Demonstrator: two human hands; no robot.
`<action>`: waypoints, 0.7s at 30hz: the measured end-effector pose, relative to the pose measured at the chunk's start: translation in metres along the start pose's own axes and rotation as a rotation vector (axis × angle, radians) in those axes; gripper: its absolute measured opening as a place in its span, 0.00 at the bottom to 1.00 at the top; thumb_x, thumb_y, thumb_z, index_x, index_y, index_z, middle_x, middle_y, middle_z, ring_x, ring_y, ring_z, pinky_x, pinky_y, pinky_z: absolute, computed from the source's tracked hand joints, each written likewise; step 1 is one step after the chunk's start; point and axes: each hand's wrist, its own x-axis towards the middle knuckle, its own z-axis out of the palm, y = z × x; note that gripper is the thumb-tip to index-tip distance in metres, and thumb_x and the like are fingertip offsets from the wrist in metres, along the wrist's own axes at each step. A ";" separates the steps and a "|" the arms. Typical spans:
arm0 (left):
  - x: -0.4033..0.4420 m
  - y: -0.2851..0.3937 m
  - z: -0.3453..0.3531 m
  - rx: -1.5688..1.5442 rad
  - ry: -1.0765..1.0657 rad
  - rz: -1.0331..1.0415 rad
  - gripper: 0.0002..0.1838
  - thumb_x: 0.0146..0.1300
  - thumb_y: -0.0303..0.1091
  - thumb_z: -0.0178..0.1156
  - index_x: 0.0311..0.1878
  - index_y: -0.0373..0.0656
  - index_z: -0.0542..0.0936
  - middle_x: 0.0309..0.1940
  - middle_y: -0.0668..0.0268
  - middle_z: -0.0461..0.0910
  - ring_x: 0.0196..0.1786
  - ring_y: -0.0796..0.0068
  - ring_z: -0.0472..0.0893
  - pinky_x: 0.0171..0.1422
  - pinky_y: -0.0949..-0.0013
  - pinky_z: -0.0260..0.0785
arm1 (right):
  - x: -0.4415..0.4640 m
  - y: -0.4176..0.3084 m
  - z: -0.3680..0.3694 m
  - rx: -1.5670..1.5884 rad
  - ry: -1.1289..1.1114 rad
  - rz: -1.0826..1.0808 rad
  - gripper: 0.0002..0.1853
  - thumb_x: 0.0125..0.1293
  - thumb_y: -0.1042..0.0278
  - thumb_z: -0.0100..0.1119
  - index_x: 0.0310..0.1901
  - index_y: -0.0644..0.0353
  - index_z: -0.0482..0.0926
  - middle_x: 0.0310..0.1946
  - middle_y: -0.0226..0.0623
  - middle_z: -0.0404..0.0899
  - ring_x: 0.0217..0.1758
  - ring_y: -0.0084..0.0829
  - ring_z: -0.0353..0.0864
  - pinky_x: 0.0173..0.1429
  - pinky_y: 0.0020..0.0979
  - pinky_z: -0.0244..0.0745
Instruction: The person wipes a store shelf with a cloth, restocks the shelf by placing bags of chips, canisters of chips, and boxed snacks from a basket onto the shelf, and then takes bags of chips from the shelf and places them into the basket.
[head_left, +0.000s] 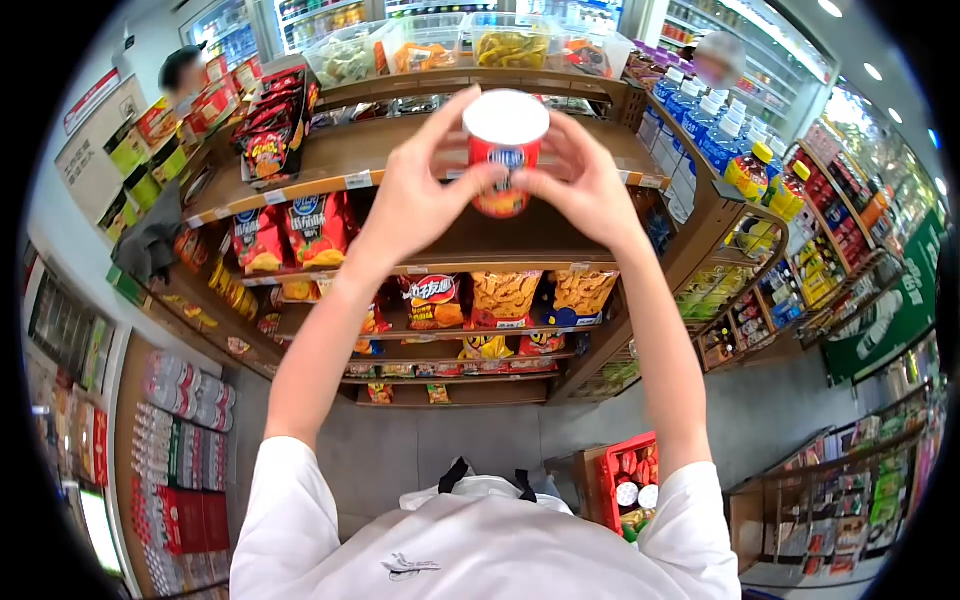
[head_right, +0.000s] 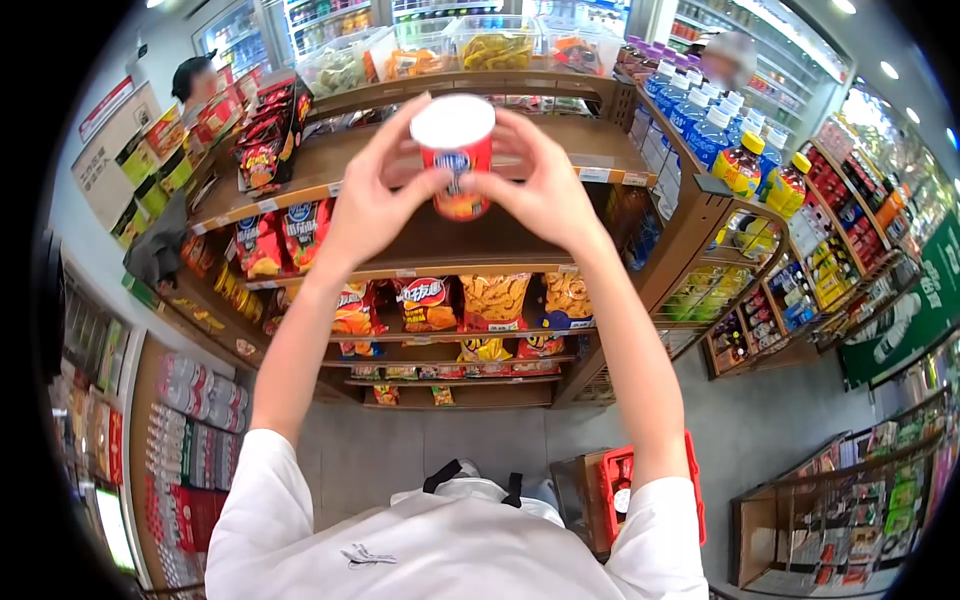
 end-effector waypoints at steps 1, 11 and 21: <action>0.015 -0.005 -0.005 -0.034 -0.018 -0.029 0.37 0.59 0.29 0.67 0.71 0.41 0.62 0.56 0.55 0.76 0.55 0.70 0.78 0.57 0.66 0.73 | 0.015 0.000 -0.002 -0.001 0.020 0.012 0.38 0.56 0.67 0.71 0.66 0.65 0.63 0.55 0.46 0.77 0.57 0.35 0.78 0.58 0.35 0.76; 0.087 -0.113 0.022 -0.050 0.005 -0.040 0.38 0.59 0.36 0.68 0.69 0.37 0.62 0.55 0.50 0.77 0.55 0.63 0.79 0.56 0.65 0.74 | 0.077 0.076 -0.028 -0.132 0.021 0.160 0.33 0.64 0.68 0.62 0.69 0.62 0.60 0.58 0.41 0.74 0.56 0.31 0.76 0.59 0.32 0.74; 0.082 -0.117 0.027 0.010 0.004 -0.175 0.37 0.59 0.36 0.67 0.69 0.38 0.63 0.54 0.49 0.78 0.53 0.63 0.81 0.54 0.65 0.75 | 0.075 0.096 -0.023 -0.105 0.023 0.261 0.29 0.64 0.69 0.61 0.65 0.63 0.65 0.52 0.44 0.79 0.55 0.33 0.78 0.56 0.33 0.76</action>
